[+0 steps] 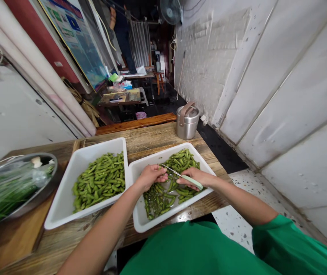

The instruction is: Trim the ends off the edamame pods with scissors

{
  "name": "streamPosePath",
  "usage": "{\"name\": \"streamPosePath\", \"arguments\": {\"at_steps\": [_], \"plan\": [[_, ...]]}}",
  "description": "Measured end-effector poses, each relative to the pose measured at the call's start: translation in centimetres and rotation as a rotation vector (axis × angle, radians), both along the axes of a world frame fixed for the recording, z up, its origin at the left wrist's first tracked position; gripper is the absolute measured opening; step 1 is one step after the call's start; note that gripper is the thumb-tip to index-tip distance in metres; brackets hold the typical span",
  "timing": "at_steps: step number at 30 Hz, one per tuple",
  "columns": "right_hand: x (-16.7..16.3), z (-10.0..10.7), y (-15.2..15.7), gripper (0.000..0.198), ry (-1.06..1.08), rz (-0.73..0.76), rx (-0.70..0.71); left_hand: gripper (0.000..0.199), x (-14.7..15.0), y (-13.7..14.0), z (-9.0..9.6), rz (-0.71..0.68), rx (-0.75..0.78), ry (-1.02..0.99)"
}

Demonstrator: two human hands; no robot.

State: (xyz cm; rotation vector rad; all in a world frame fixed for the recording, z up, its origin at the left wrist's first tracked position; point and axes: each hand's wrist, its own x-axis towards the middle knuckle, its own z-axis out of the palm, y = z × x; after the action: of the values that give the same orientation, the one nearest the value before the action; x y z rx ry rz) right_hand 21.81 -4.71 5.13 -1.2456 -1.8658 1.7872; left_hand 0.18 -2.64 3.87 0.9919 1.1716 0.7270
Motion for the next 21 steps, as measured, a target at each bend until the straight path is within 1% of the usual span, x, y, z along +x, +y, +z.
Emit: {"name": "streamPosePath", "arguments": {"at_steps": [2, 4, 8, 11, 15, 18, 21], "plan": [[0.0, 0.0, 0.0, 0.041, -0.004, -0.025, 0.006, 0.025, -0.4, 0.1, 0.1, 0.026, -0.044, -0.049], [0.0, -0.2, 0.1, 0.041, 0.009, -0.040, -0.006, 0.021, -0.7, 0.3, 0.3, 0.069, -0.055, -0.097], [0.0, -0.5, 0.4, 0.043, 0.072, 0.008, -0.054, 0.011, -1.1, 0.7, 0.5, 0.153, -0.125, -0.220], [-0.1, -0.3, 0.2, 0.045, 0.094, 0.025, -0.064, 0.003, -0.6, 0.6, 0.5, 0.253, -0.143, -0.321], [-0.2, 0.3, 0.0, 0.045, 0.084, 0.024, -0.056, 0.008, 0.9, 0.1, 0.2, 0.412, -0.129, -0.442], [-0.2, 0.3, 0.0, 0.044, 0.080, 0.012, -0.039, 0.009, 2.0, -0.1, 0.2, 0.511, -0.098, -0.447], [-0.1, -0.1, 0.1, 0.042, 0.098, -0.006, -0.023, 0.008, 2.6, -0.2, 0.2, 0.552, -0.073, -0.390]]}}
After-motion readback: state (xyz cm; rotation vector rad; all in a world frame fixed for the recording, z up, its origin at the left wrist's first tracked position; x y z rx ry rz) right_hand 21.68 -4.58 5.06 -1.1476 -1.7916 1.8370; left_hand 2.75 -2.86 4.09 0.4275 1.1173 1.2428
